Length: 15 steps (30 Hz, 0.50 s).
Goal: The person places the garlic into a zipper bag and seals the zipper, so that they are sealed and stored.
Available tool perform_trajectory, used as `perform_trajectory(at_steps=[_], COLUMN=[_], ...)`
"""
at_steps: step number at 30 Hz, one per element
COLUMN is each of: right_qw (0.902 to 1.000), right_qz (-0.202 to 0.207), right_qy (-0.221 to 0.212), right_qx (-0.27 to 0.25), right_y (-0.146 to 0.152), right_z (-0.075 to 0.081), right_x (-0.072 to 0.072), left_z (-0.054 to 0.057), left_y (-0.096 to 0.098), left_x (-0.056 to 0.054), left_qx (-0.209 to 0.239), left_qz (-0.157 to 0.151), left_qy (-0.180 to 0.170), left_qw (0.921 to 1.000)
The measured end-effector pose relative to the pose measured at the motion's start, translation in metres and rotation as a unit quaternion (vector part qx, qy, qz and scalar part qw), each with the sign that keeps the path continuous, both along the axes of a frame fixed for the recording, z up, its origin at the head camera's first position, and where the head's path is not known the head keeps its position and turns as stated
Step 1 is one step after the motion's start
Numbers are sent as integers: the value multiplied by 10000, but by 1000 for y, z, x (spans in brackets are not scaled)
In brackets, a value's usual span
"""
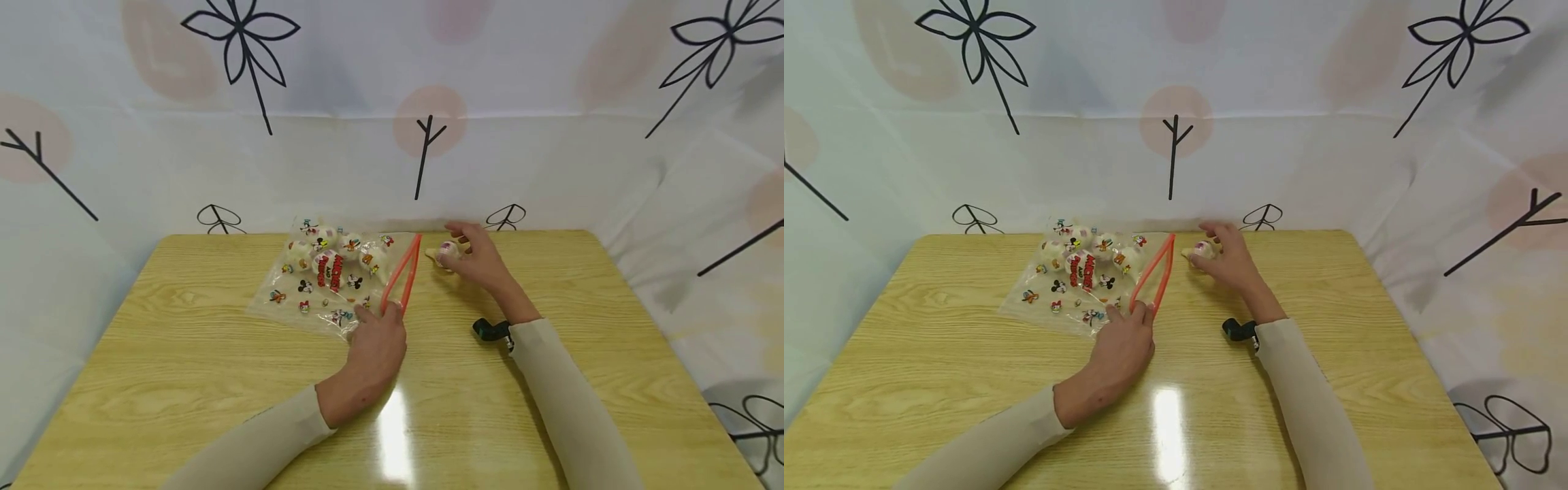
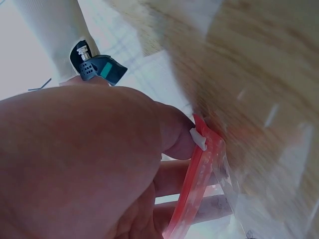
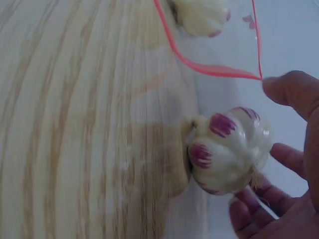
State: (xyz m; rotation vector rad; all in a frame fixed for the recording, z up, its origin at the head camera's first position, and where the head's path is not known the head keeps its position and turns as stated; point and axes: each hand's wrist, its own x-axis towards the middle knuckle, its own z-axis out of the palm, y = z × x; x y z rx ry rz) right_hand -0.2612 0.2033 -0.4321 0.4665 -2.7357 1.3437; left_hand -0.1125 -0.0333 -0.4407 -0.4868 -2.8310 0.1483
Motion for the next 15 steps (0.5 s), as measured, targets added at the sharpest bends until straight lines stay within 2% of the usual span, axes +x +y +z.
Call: perform_trajectory(at_steps=[4, 7, 15], right_qw=[9987, 9976, 9981], right_qz=[36, 44, 112], right_qy=[-325, -373, -471], right_qx=[385, 584, 387], right_y=[3, 4, 6], right_z=[-4, -6, -9], right_x=[-2, -2, 0], left_z=[0, 0, -2], left_y=[-1, -1, 0], left_x=[0, -1, -1], left_qx=[-65, -48, -4], left_qz=[-24, -17, -24], left_qy=[-73, -56, 40], left_qw=[9999, 10000, 10000])
